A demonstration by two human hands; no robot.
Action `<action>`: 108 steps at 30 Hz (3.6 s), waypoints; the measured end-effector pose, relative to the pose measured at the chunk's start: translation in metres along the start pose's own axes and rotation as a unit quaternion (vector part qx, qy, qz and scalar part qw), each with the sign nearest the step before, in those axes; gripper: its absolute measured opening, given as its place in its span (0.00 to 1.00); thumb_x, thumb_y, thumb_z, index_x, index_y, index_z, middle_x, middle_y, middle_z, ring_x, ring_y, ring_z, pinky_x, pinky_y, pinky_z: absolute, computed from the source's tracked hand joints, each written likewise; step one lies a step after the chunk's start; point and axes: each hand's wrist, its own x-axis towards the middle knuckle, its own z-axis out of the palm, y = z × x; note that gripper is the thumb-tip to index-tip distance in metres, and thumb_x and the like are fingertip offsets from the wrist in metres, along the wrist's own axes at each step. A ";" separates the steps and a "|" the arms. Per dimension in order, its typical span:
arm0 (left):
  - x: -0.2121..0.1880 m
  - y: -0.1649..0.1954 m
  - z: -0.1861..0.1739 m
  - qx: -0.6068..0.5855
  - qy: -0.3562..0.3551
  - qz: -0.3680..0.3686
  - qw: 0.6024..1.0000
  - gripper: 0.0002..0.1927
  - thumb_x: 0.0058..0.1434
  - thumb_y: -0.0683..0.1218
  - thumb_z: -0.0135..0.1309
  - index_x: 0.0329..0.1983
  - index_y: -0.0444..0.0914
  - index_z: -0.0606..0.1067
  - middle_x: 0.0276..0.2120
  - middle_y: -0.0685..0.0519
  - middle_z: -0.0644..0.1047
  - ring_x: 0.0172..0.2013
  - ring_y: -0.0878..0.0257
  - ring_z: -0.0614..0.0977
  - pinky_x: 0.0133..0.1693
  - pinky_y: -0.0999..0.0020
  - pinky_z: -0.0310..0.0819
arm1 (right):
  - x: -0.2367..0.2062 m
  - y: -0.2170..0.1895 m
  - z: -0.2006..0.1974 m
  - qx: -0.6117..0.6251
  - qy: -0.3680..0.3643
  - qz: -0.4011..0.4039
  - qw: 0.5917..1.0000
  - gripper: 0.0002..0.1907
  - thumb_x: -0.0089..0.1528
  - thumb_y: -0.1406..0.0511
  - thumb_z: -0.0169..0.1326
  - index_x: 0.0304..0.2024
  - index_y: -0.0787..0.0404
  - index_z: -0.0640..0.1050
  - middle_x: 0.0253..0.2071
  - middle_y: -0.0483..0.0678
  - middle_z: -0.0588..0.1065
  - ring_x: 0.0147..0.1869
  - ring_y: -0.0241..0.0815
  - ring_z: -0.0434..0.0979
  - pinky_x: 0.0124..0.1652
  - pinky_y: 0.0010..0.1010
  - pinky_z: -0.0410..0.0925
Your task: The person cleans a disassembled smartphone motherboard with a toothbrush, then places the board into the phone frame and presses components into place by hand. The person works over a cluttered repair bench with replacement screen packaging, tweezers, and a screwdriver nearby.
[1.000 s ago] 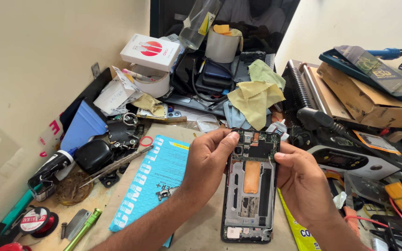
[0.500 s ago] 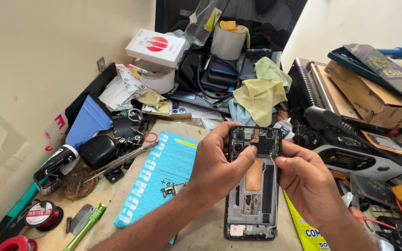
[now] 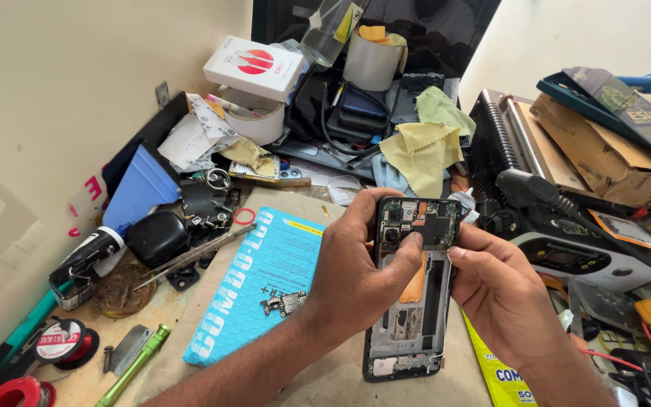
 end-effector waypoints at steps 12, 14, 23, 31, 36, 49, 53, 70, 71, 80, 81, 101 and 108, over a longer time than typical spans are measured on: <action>-0.005 0.001 -0.001 -0.015 -0.031 0.034 0.999 0.20 0.62 0.43 0.58 0.56 0.34 0.69 0.35 0.54 0.80 0.33 0.73 0.81 0.35 0.74 0.80 | -0.006 -0.001 -0.001 0.021 -0.003 -0.021 1.000 0.19 0.66 0.71 0.45 0.58 0.78 0.73 0.47 0.57 0.80 0.46 0.40 0.82 0.50 0.33 0.72; -0.005 0.001 -0.001 -0.009 -0.031 0.041 0.999 0.20 0.62 0.43 0.58 0.56 0.34 0.69 0.35 0.54 0.80 0.33 0.73 0.81 0.35 0.74 0.80 | -0.006 -0.001 0.000 0.019 -0.001 -0.028 0.999 0.20 0.66 0.72 0.44 0.58 0.79 0.73 0.47 0.57 0.80 0.46 0.39 0.82 0.49 0.32 0.72; -0.009 0.005 0.003 -0.014 -0.012 0.073 0.997 0.20 0.62 0.41 0.59 0.57 0.34 0.70 0.38 0.53 0.81 0.34 0.72 0.83 0.35 0.74 0.80 | -0.006 0.000 0.010 0.023 0.023 -0.044 0.998 0.21 0.63 0.74 0.43 0.56 0.79 0.74 0.48 0.57 0.80 0.48 0.39 0.81 0.52 0.31 0.71; -0.013 0.007 0.005 0.008 -0.005 0.110 0.994 0.21 0.63 0.40 0.59 0.57 0.34 0.70 0.39 0.52 0.82 0.35 0.70 0.84 0.37 0.74 0.81 | -0.010 0.002 0.012 0.027 0.033 -0.074 0.996 0.18 0.64 0.74 0.43 0.52 0.79 0.76 0.47 0.58 0.80 0.48 0.40 0.81 0.53 0.31 0.72; -0.016 0.010 0.006 0.013 -0.005 0.111 0.994 0.20 0.63 0.41 0.59 0.57 0.34 0.70 0.38 0.52 0.82 0.34 0.70 0.84 0.35 0.74 0.79 | -0.011 0.004 0.013 0.027 0.040 -0.085 0.995 0.17 0.64 0.74 0.42 0.51 0.78 0.77 0.46 0.57 0.80 0.47 0.41 0.81 0.51 0.31 0.73; -0.015 0.010 0.006 0.001 0.000 0.104 0.995 0.20 0.64 0.40 0.58 0.58 0.34 0.69 0.39 0.53 0.81 0.35 0.71 0.83 0.36 0.74 0.81 | -0.011 -0.001 0.017 0.032 0.043 -0.068 0.996 0.20 0.63 0.73 0.41 0.53 0.79 0.75 0.47 0.58 0.80 0.49 0.41 0.82 0.54 0.33 0.72; -0.013 0.010 0.006 -0.005 0.000 0.075 0.997 0.20 0.62 0.40 0.59 0.56 0.34 0.70 0.36 0.54 0.80 0.31 0.73 0.81 0.32 0.75 0.79 | -0.012 0.000 0.016 0.057 0.031 -0.075 0.995 0.22 0.64 0.72 0.41 0.57 0.80 0.74 0.48 0.59 0.80 0.49 0.41 0.81 0.56 0.32 0.71; -0.013 0.009 0.005 0.001 -0.005 0.086 0.996 0.20 0.62 0.40 0.59 0.57 0.33 0.70 0.36 0.54 0.80 0.33 0.73 0.81 0.33 0.75 0.79 | -0.013 0.004 0.016 0.013 0.044 -0.107 0.993 0.16 0.68 0.74 0.43 0.55 0.81 0.74 0.49 0.58 0.79 0.52 0.39 0.79 0.55 0.28 0.70; -0.013 0.009 0.005 -0.002 -0.005 0.083 0.997 0.20 0.62 0.40 0.59 0.57 0.33 0.69 0.36 0.54 0.80 0.32 0.74 0.81 0.33 0.76 0.79 | -0.013 0.004 0.016 0.011 0.041 -0.105 0.994 0.16 0.68 0.74 0.44 0.55 0.81 0.74 0.49 0.58 0.79 0.51 0.39 0.79 0.54 0.28 0.70; -0.013 0.005 0.006 -0.030 -0.005 0.066 0.997 0.20 0.63 0.40 0.58 0.57 0.33 0.69 0.37 0.55 0.80 0.33 0.75 0.81 0.34 0.77 0.80 | -0.012 0.001 0.019 0.002 0.024 -0.106 0.994 0.16 0.69 0.74 0.43 0.55 0.81 0.73 0.49 0.58 0.79 0.50 0.37 0.79 0.52 0.26 0.71; -0.013 0.004 0.006 -0.033 -0.005 0.061 0.998 0.20 0.63 0.40 0.58 0.57 0.33 0.69 0.37 0.55 0.80 0.33 0.75 0.81 0.34 0.77 0.80 | -0.012 0.002 0.019 0.004 0.020 -0.104 0.994 0.16 0.69 0.74 0.43 0.55 0.81 0.73 0.48 0.58 0.79 0.49 0.37 0.79 0.51 0.27 0.72; 0.006 -0.012 -0.001 -0.092 0.064 -0.021 0.993 0.18 0.60 0.40 0.58 0.52 0.35 0.69 0.37 0.56 0.77 0.36 0.75 0.77 0.37 0.77 0.75 | -0.002 0.004 0.023 -0.069 0.041 0.092 0.993 0.22 0.61 0.69 0.49 0.58 0.66 0.76 0.44 0.48 0.81 0.44 0.35 0.81 0.44 0.30 0.73; 0.017 -0.029 -0.014 -0.173 -0.040 -0.171 0.969 0.22 0.57 0.47 0.63 0.53 0.35 0.74 0.38 0.56 0.78 0.36 0.72 0.78 0.37 0.75 0.75 | 0.004 0.013 -0.003 -0.158 0.158 0.145 0.964 0.19 0.64 0.71 0.52 0.57 0.69 0.79 0.42 0.50 0.81 0.41 0.39 0.79 0.39 0.32 0.70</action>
